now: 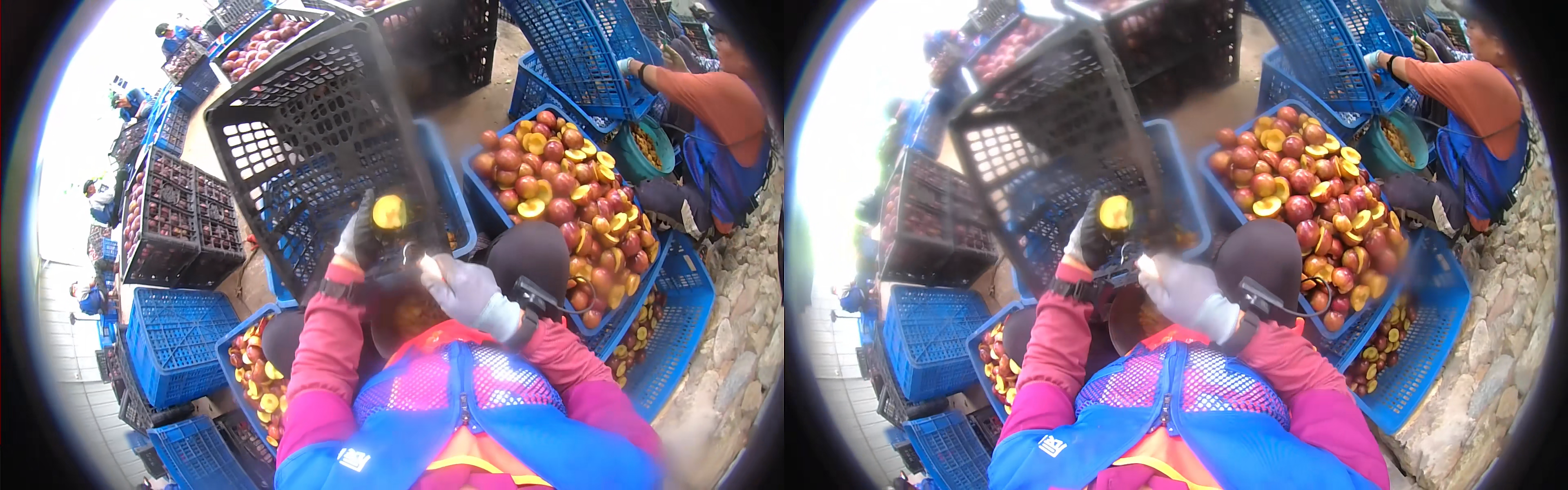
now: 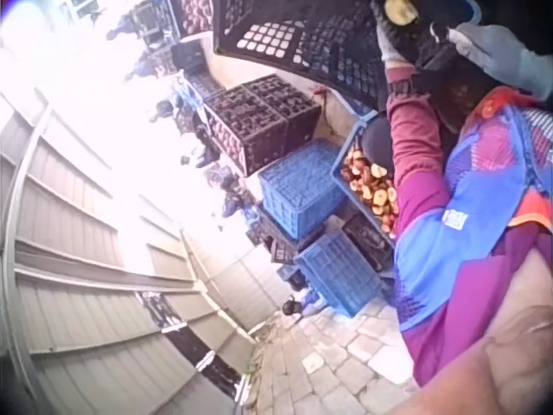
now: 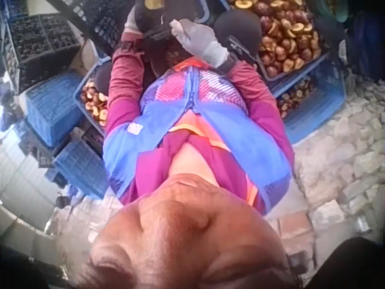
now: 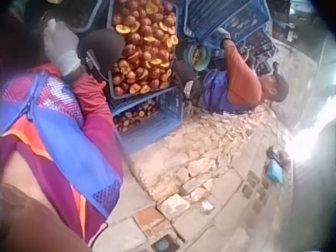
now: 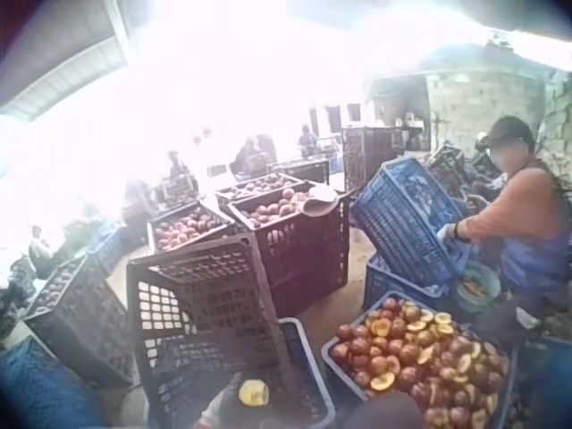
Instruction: The recorder is using a small curved knife to pit and core nectarines or plums in an agricultural processing facility.
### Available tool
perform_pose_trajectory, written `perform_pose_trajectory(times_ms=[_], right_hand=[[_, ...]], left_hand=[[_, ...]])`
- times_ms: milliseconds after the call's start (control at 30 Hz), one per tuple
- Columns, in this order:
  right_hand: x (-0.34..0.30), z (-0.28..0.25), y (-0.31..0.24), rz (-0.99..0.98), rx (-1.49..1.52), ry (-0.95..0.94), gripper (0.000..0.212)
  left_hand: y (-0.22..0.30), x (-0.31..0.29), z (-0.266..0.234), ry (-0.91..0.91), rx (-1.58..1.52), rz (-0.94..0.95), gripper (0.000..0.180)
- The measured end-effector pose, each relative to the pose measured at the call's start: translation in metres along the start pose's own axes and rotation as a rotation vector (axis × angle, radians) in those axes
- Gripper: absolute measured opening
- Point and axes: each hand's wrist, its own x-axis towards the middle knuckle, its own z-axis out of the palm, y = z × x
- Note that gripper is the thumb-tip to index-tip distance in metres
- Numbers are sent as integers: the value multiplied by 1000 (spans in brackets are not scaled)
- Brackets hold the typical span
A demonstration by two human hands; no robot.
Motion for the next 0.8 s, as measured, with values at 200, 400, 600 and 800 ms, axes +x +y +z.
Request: perform_pose_trajectory(times_ms=[200,400,600,800], right_hand=[[-10,35,-33,-18,-108,44,34],[-36,51,-58,-43,-258,-27,39],[-49,67,-61,-107,-228,-38,43],[-51,52,-80,254,475,-496,55]], left_hand=[[-69,-92,-16,137,1131,837,70],[-84,-146,9,108,314,647,58],[-95,-134,-23,151,360,675,43],[-90,-168,-3,125,632,827,52]])
